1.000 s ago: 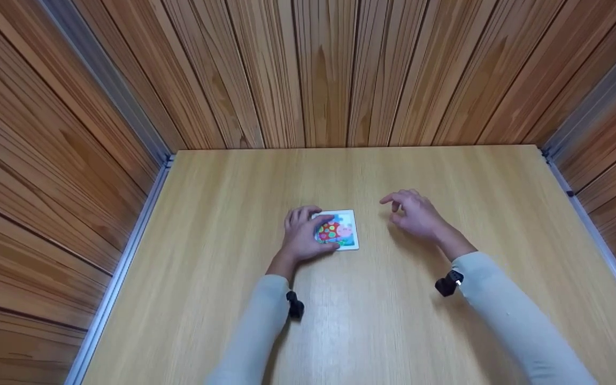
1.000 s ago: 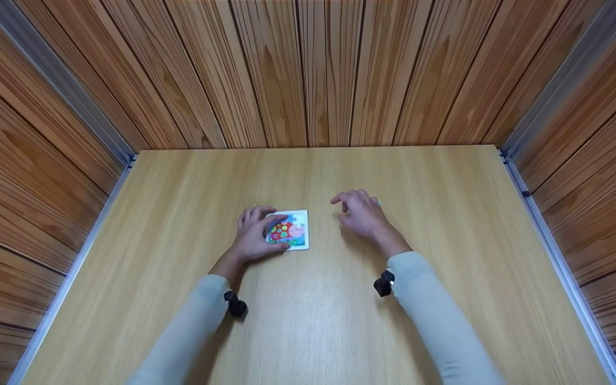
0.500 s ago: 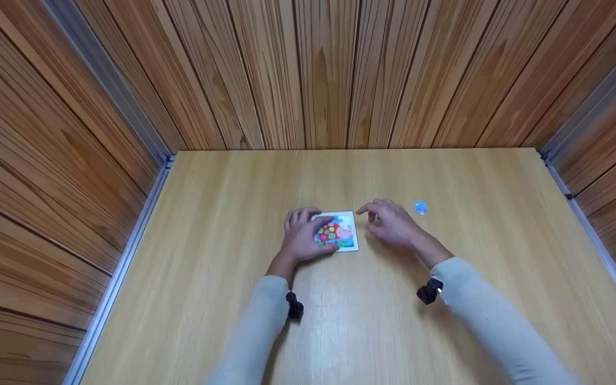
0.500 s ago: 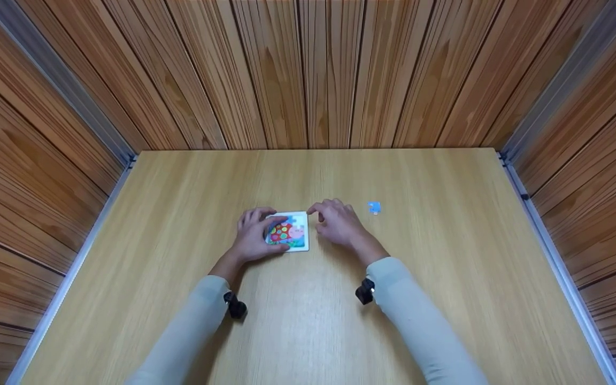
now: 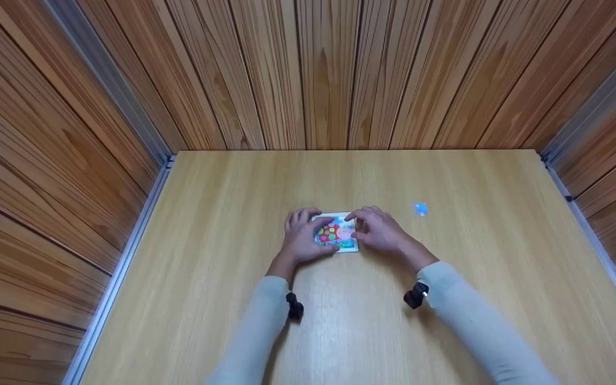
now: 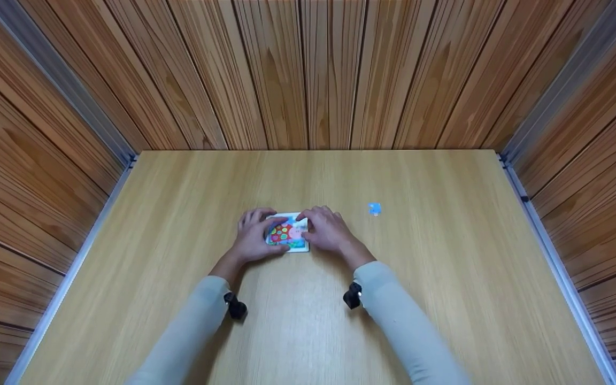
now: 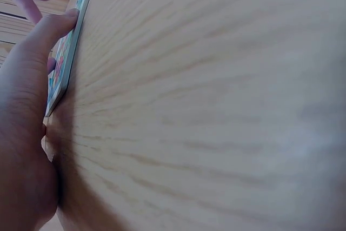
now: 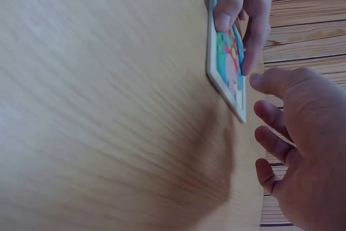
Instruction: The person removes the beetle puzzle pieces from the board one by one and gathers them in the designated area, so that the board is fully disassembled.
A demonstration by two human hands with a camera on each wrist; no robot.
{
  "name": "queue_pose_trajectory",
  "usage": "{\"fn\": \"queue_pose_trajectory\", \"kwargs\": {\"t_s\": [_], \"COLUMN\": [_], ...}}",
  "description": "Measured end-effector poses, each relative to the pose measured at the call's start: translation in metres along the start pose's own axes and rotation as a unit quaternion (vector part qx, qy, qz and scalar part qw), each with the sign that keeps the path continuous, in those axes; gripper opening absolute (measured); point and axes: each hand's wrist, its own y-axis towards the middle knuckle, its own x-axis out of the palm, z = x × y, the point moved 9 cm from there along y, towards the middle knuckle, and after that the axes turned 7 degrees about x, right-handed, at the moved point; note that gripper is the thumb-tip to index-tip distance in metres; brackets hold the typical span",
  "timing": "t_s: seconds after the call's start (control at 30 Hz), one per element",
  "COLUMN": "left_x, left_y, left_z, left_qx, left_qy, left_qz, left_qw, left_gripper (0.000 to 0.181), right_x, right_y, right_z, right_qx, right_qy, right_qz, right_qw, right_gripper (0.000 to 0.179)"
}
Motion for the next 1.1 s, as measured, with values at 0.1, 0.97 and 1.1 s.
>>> {"fn": "queue_pose_trajectory", "kwargs": {"t_s": [0.1,0.97,1.1], "left_x": [0.0,0.0,0.001], "left_y": [0.0,0.001,0.001], "left_z": [-0.001,-0.002,-0.003], "left_qx": [-0.001,0.007,0.007], "left_qy": [-0.001,-0.015,-0.01], "left_qz": [0.004,0.001,0.001], "left_qw": [1.0,0.9999,0.9999], "left_gripper": [0.077,0.076,0.076], "right_x": [0.006,0.023,0.022], "right_y": [0.001,-0.006,-0.006], "right_z": [0.003,0.015,0.014], "right_qx": [0.003,0.029,0.024], "right_qy": [0.011,-0.004,-0.003], "right_qz": [-0.007,-0.018,-0.018], "right_qw": [0.9999,0.9994,0.9995], "right_gripper": [0.042,0.059,0.055]}}
